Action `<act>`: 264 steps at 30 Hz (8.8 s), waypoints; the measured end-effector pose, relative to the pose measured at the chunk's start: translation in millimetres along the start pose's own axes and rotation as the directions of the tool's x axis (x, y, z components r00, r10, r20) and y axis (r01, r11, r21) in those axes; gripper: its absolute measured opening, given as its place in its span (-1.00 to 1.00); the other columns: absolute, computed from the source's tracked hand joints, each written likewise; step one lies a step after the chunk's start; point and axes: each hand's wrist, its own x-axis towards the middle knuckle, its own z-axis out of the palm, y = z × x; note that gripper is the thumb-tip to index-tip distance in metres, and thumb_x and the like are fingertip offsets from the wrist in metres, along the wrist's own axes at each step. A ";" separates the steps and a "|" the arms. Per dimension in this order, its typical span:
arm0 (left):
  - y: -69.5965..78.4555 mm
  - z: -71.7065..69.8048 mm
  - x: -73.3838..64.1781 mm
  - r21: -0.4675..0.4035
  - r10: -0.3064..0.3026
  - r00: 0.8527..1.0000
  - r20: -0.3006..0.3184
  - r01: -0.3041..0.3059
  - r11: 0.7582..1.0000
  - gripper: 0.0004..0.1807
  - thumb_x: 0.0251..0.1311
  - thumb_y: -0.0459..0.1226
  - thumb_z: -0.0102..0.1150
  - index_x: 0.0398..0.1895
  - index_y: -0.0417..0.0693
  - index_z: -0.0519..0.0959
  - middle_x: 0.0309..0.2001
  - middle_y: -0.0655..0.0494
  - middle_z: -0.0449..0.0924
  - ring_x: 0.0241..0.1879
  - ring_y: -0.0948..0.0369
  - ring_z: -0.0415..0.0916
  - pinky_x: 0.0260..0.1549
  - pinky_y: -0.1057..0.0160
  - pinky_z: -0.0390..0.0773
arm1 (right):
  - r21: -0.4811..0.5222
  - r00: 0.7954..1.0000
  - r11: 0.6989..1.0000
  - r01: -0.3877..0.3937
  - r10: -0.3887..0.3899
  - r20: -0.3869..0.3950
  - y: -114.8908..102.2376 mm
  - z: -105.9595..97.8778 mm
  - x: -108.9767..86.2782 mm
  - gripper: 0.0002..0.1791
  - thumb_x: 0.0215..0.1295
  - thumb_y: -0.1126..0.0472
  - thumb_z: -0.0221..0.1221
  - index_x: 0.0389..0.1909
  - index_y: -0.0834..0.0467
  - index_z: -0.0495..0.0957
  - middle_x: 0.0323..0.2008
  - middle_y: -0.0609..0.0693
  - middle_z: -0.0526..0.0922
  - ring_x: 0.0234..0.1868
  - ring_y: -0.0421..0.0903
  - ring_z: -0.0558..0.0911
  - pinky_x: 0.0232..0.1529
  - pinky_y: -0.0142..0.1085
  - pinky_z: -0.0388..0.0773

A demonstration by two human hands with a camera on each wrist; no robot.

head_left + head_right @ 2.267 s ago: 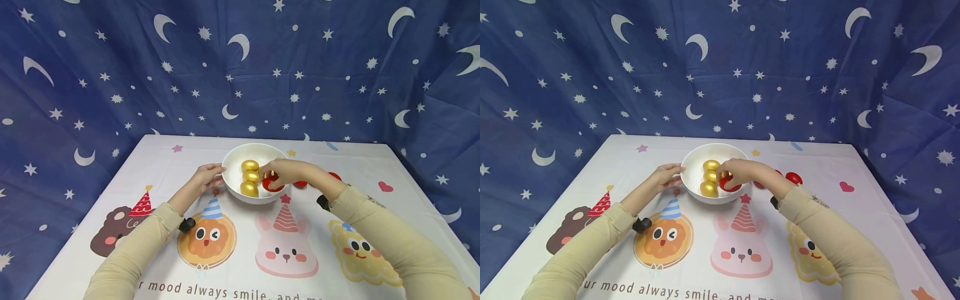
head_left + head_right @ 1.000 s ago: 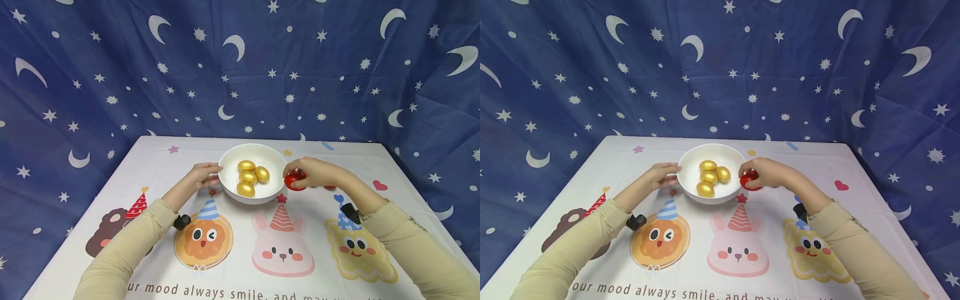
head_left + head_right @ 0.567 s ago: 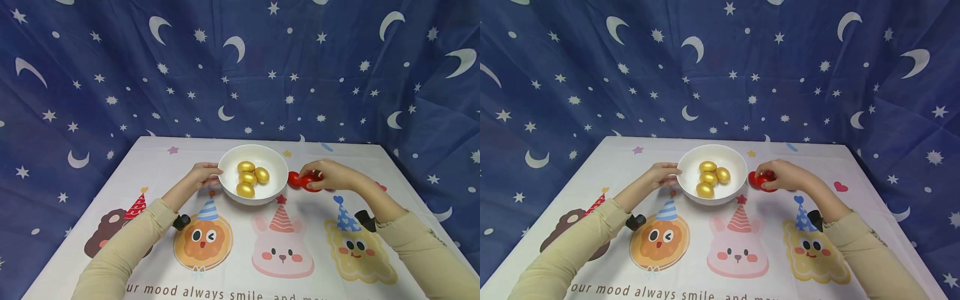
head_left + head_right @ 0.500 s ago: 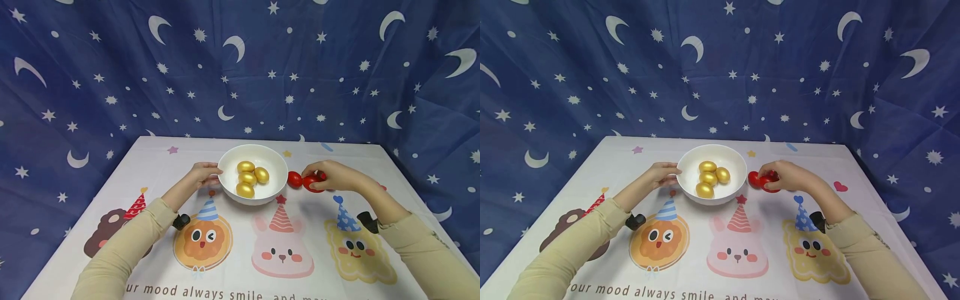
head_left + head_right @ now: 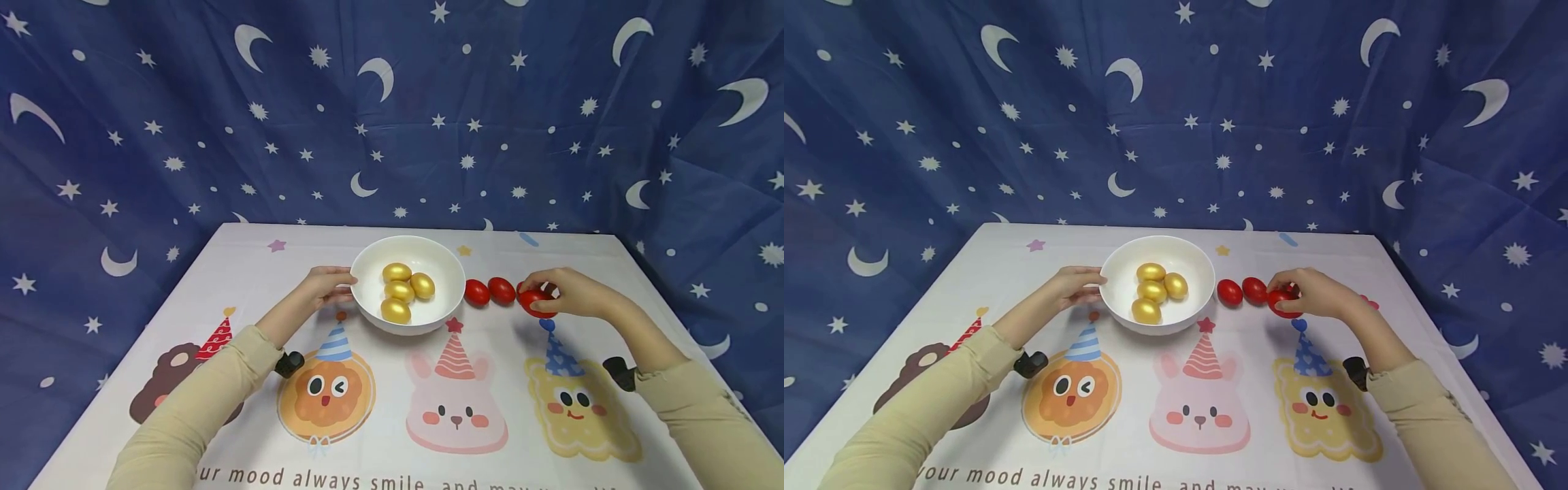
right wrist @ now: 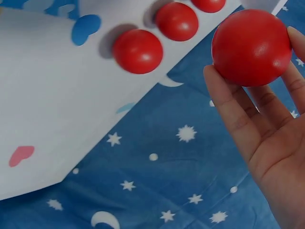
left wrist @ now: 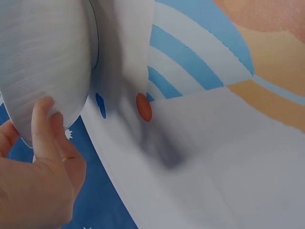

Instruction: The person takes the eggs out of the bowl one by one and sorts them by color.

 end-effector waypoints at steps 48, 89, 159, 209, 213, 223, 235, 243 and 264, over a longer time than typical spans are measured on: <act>-7.7 -11.0 6.6 -0.179 -0.035 0.986 0.165 0.064 0.982 -0.42 0.35 -0.32 0.01 0.41 -0.11 0.17 0.34 -0.13 0.21 -0.45 0.34 0.58 -0.31 0.51 0.70 | 0.016 0.965 0.965 -0.261 0.261 -0.006 92.9 -0.7 11.2 -0.63 0.17 0.28 0.21 -0.05 0.43 0.49 -0.18 0.43 0.54 -0.24 0.17 0.57 -0.26 -0.07 0.75; -7.4 -8.3 3.2 -0.166 -0.024 0.990 0.138 0.047 0.985 -0.43 0.35 -0.30 0.01 0.40 -0.14 0.18 0.36 -0.16 0.20 -0.43 0.35 0.57 -0.26 0.49 0.70 | 0.080 0.900 0.897 -0.434 0.428 0.082 107.8 11.1 36.0 -0.55 0.26 0.23 0.14 0.03 0.47 0.37 -0.10 0.48 0.44 -0.18 0.22 0.51 -0.31 -0.14 0.76; -4.8 -5.6 4.6 -0.109 -0.043 0.995 0.085 0.052 0.993 -0.42 0.27 -0.32 0.08 0.37 -0.09 0.25 0.30 -0.15 0.30 -0.42 0.31 0.56 -0.37 0.48 0.71 | 0.000 0.955 0.955 -0.295 0.295 -0.035 73.6 -12.1 50.8 -0.63 0.29 0.22 0.12 -0.05 0.45 0.45 -0.24 0.41 0.58 -0.31 0.17 0.59 -0.31 -0.14 0.73; -16.1 0.2 10.5 -0.102 0.007 1.000 -0.003 -0.007 0.995 -0.43 0.22 -0.21 0.20 0.31 -0.02 0.36 0.09 -0.12 0.54 -0.53 0.38 0.61 -0.49 0.51 0.69 | 0.016 0.994 0.997 0.073 -0.072 -0.078 -72.6 -5.8 119.3 -0.69 0.26 0.25 0.19 0.00 0.28 0.56 -0.17 0.21 0.66 -0.13 0.12 0.61 -0.12 -0.13 0.74; -16.8 0.5 11.4 -0.098 0.002 1.000 -0.009 -0.003 0.995 -0.43 0.23 -0.20 0.20 0.32 0.00 0.35 0.15 -0.14 0.51 -0.53 0.38 0.60 -0.49 0.50 0.69 | 0.002 0.993 0.994 0.108 -0.108 -0.057 -83.8 -4.3 129.7 -0.73 0.25 0.27 0.20 -0.05 0.28 0.58 -0.19 0.21 0.66 -0.16 0.11 0.62 -0.11 -0.14 0.73; -17.4 1.7 10.1 -0.096 0.012 1.000 -0.018 -0.013 0.995 -0.42 0.22 -0.20 0.21 0.32 0.00 0.35 0.14 -0.15 0.51 -0.51 0.37 0.60 -0.46 0.49 0.70 | -0.062 0.987 0.985 0.160 -0.158 0.024 -110.4 -3.9 151.5 -0.75 0.21 0.29 0.24 -0.09 0.26 0.60 -0.20 0.20 0.66 -0.20 0.07 0.62 -0.13 -0.22 0.73; -15.4 3.2 9.4 -0.105 0.004 1.000 -0.006 -0.005 0.994 -0.42 0.24 -0.20 0.19 0.33 -0.02 0.33 0.17 -0.18 0.48 -0.51 0.36 0.61 -0.38 0.45 0.72 | -0.079 0.980 0.980 0.185 -0.178 0.088 -120.8 0.9 177.4 -0.74 0.21 0.31 0.23 -0.08 0.29 0.59 -0.23 0.19 0.66 -0.20 0.04 0.57 -0.10 -0.20 0.66; -15.1 4.7 8.9 -0.118 -0.011 1.000 -0.008 0.010 0.993 -0.43 0.25 -0.21 0.18 0.33 -0.02 0.34 0.17 -0.17 0.48 -0.53 0.36 0.60 -0.42 0.46 0.71 | -0.089 0.979 0.981 0.171 -0.159 0.124 -120.2 4.8 190.8 -0.73 0.21 0.33 0.20 -0.06 0.31 0.58 -0.17 0.21 0.65 -0.14 0.07 0.57 -0.11 -0.18 0.64; -13.2 1.9 7.9 -0.111 -0.018 1.000 -0.023 0.016 0.994 -0.46 0.23 -0.20 0.20 0.30 -0.02 0.38 0.16 -0.17 0.50 -0.55 0.36 0.60 -0.42 0.46 0.72 | -0.058 0.963 0.998 0.021 -0.004 0.270 -126.6 22.3 222.8 -0.71 0.24 0.33 0.17 -0.01 0.26 0.57 -0.03 0.21 0.62 -0.08 0.14 0.61 -0.05 -0.10 0.69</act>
